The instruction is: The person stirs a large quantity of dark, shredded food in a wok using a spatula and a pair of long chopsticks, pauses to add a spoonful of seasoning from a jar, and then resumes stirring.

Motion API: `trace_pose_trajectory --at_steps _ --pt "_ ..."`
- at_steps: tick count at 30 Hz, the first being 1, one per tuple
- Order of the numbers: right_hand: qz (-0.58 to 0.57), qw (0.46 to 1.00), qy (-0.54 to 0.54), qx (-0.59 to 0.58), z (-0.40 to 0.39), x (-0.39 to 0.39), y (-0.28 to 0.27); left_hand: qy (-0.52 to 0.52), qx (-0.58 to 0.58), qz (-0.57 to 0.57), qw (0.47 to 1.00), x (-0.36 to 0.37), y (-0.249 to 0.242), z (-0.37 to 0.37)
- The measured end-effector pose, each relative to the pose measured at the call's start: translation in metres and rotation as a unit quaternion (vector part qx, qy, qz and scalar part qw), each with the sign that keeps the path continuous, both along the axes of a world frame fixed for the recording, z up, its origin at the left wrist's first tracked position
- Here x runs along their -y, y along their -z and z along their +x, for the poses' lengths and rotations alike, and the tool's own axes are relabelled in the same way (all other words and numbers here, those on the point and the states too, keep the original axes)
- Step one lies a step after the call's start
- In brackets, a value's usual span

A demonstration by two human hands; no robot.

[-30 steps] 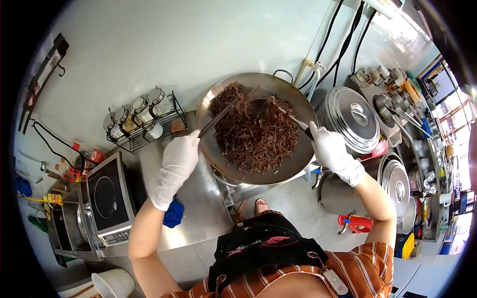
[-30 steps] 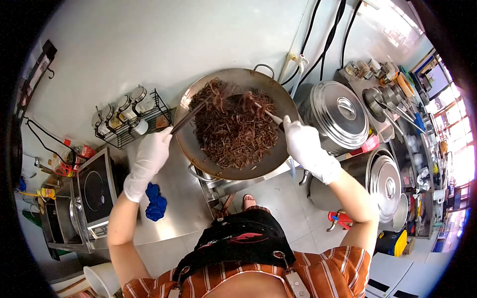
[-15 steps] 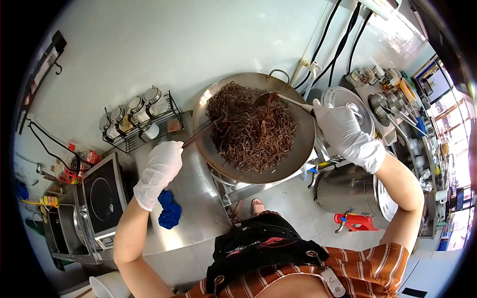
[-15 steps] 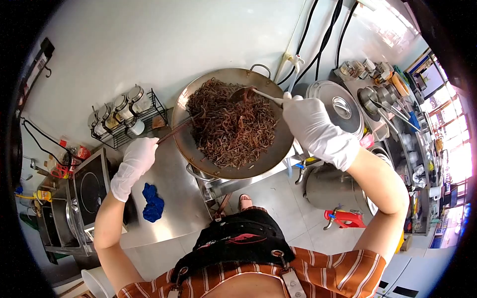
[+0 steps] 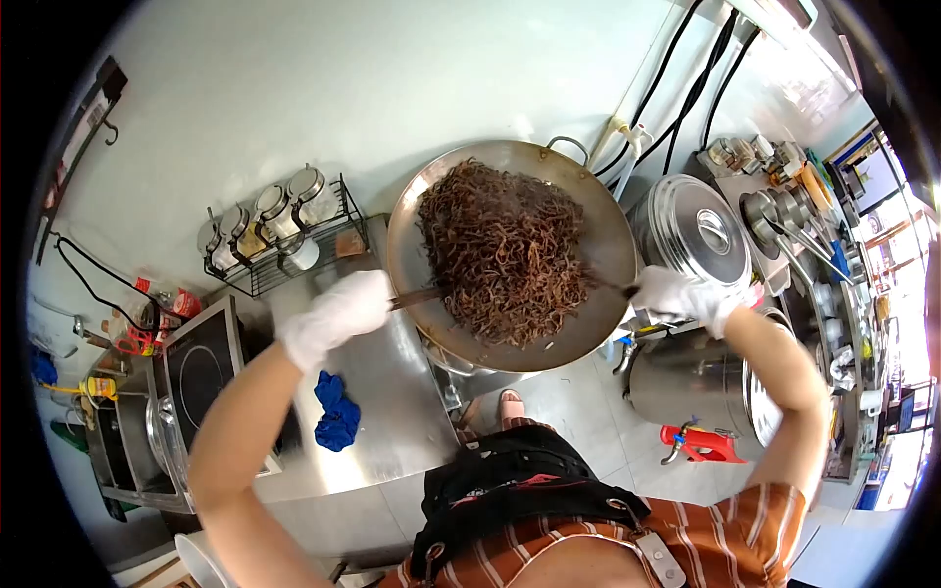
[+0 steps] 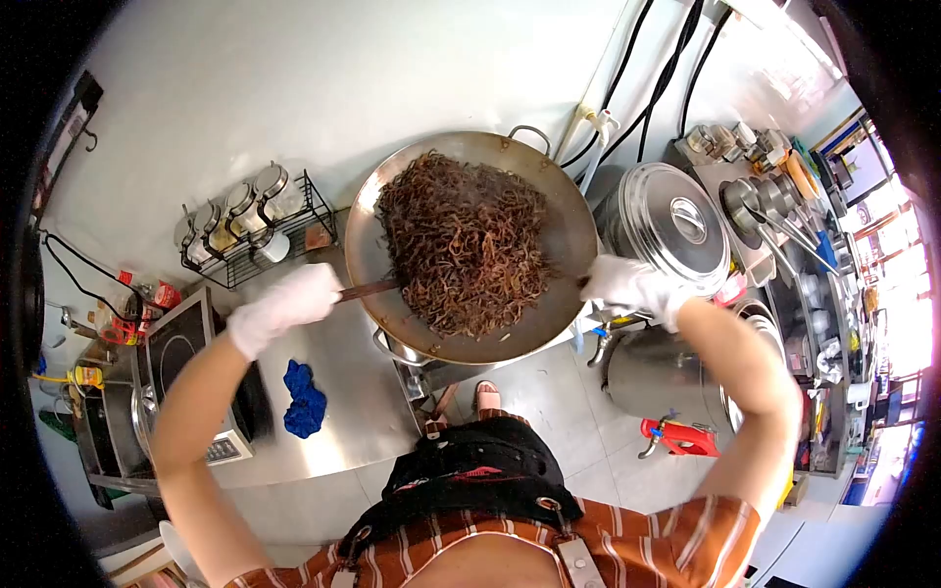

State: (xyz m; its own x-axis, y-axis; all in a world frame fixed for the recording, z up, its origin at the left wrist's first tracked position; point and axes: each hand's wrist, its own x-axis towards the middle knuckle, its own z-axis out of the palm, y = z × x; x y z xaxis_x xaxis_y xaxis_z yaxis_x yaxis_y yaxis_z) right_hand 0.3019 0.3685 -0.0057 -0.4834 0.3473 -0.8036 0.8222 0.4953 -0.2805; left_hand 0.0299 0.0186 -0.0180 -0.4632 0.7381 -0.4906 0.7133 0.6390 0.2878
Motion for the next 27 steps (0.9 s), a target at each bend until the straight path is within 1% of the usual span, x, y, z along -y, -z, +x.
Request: trace_pose_trajectory --at_steps 1,3,4,5,7,8,9,11,15,17,19,20,21,23,24,25,26,27 --pt "-0.074 0.995 0.042 -0.051 -0.003 0.007 0.029 0.008 0.022 0.066 0.998 -0.014 0.028 0.0" --pt "-0.122 0.968 0.163 -0.143 -0.009 0.042 0.069 0.005 -0.006 0.175 0.985 -0.04 0.089 0.011" --pt "-0.127 0.958 0.187 -0.176 -0.008 0.053 0.084 0.064 -0.024 0.212 0.975 -0.043 0.099 0.017" --pt "-0.133 0.946 0.212 -0.208 -0.006 0.064 0.093 0.123 -0.04 0.246 0.96 -0.042 0.109 0.024" --pt "-0.12 0.929 0.249 -0.247 -0.007 0.081 0.097 0.122 -0.084 0.244 0.958 -0.036 0.142 0.031" --pt "-0.127 0.922 0.264 -0.253 -0.005 0.084 0.097 -0.049 -0.006 0.273 0.961 -0.034 0.123 0.053" --pt "-0.131 0.92 0.268 -0.256 -0.002 0.087 0.097 -0.171 0.073 0.224 0.957 -0.036 0.1 0.066" --pt "-0.133 0.912 0.27 -0.28 0.006 0.09 0.09 -0.217 0.09 0.244 0.941 -0.03 0.104 0.07" --pt "-0.104 0.905 0.269 -0.311 0.01 0.099 0.074 -0.242 0.108 0.271 0.925 -0.027 0.114 0.072" --pt "-0.088 0.907 0.267 -0.314 0.011 0.102 0.068 -0.262 0.104 0.309 0.908 -0.028 0.113 0.072" --pt "-0.022 0.905 0.249 -0.345 0.014 0.105 0.069 -0.258 0.088 0.326 0.905 -0.028 0.109 0.071" --pt "-0.022 0.904 0.25 -0.346 0.014 0.106 0.068 -0.255 0.072 0.344 0.901 -0.028 0.104 0.07" --pt "-0.003 0.902 0.236 -0.362 0.015 0.107 0.066 -0.253 0.072 0.345 0.901 -0.03 0.088 0.072" --pt "0.018 0.898 0.224 -0.379 0.016 0.11 0.056 -0.307 0.133 0.316 0.888 -0.034 0.06 0.075" --pt "-0.007 0.903 0.249 -0.35 0.015 0.113 0.044 -0.293 0.12 0.344 0.884 -0.033 0.063 0.074" --pt "-0.033 0.906 0.273 -0.321 0.015 0.114 0.037 -0.292 0.12 0.344 0.884 -0.032 0.064 0.071" --pt "-0.033 0.906 0.273 -0.321 0.014 0.112 0.037 -0.284 0.11 0.349 0.886 -0.033 0.061 0.069" --pt "-0.014 0.906 0.249 -0.341 0.015 0.11 0.038 -0.277 0.1 0.353 0.888 -0.034 0.051 0.069"
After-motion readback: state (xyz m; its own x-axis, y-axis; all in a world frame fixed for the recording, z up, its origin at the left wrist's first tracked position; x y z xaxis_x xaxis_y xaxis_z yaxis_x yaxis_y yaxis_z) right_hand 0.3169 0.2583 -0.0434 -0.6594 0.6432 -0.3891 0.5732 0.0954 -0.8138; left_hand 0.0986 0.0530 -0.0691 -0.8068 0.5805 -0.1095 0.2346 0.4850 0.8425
